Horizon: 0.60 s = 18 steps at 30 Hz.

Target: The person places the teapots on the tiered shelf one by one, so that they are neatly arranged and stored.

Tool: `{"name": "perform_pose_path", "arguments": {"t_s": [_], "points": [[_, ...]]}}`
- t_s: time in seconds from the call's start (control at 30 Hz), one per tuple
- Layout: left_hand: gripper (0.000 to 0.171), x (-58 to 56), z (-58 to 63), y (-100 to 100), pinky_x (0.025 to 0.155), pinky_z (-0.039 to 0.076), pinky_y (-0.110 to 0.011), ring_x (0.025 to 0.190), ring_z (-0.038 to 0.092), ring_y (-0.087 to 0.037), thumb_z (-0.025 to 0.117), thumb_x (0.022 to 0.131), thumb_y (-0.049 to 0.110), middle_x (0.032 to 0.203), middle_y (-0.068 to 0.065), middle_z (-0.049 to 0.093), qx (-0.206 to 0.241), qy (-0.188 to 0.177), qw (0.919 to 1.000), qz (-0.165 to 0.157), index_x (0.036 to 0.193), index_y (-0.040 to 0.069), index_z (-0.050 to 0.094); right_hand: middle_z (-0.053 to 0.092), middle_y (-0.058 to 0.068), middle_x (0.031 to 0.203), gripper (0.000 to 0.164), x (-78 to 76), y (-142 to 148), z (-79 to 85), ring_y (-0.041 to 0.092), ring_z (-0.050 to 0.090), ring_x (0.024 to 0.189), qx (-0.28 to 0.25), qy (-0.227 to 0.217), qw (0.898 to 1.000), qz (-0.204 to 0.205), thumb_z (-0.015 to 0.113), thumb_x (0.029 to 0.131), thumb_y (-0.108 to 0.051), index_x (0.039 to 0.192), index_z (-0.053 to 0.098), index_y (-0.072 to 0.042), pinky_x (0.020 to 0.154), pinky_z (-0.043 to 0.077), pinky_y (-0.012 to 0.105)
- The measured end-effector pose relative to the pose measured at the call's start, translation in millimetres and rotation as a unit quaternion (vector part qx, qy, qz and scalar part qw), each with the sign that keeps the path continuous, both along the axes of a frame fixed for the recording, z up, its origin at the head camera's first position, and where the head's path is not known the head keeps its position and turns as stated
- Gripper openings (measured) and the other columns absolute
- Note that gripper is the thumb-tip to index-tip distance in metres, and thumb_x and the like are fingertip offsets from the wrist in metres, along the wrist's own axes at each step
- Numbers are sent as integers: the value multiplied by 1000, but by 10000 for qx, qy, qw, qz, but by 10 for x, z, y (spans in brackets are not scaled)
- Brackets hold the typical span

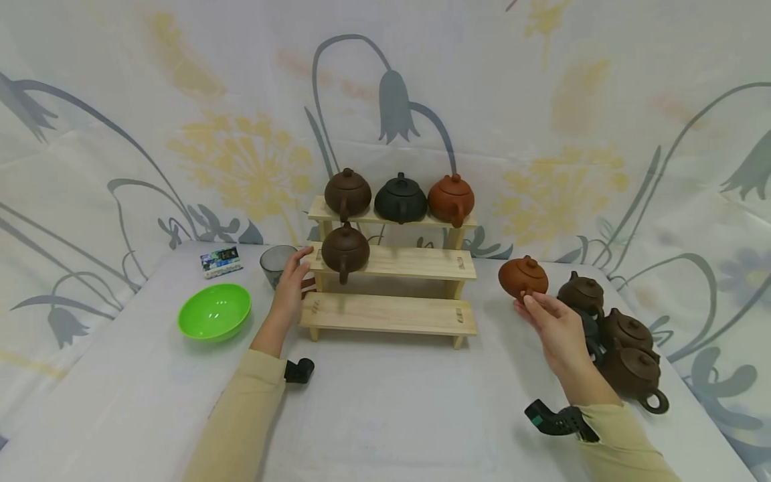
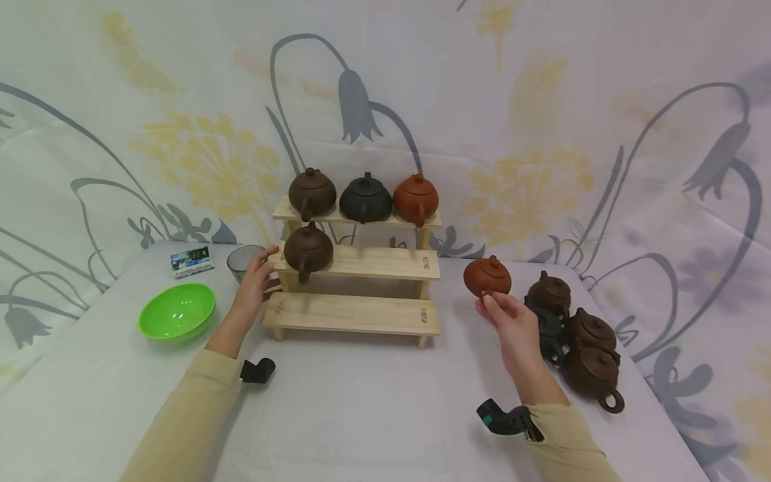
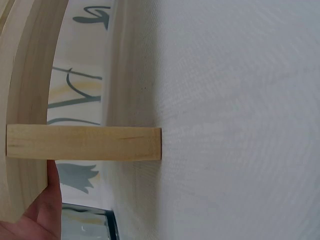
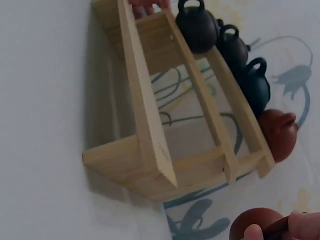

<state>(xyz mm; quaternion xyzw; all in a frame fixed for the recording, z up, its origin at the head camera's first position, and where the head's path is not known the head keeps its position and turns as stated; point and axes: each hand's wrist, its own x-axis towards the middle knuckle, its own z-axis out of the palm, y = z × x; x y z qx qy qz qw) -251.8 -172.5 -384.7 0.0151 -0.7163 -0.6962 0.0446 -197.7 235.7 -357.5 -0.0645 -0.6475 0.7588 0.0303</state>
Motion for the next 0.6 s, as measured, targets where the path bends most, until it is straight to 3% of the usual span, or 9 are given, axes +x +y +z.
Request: {"name": "perform_pose_path", "arguments": {"t_s": [0.3, 0.6], "points": [[42, 6, -3, -6, 95, 36, -50, 120, 44, -42, 28, 103, 24, 141, -18, 35, -37, 3, 10000, -36, 144, 16, 30, 63, -6, 95, 20, 129, -264, 150, 5, 64, 87, 427, 548, 9967, 430, 61, 91, -15, 105, 58, -2, 81, 46, 18], [43, -3, -4, -11, 94, 36, -49, 120, 44, -42, 28, 102, 24, 142, -17, 34, -58, 7, 10000, -59, 144, 15, 30, 64, -5, 95, 15, 187, -546, 220, 9, 64, 89, 600, 734, 9924, 780, 58, 93, -10, 104, 59, -1, 84, 47, 24]]}}
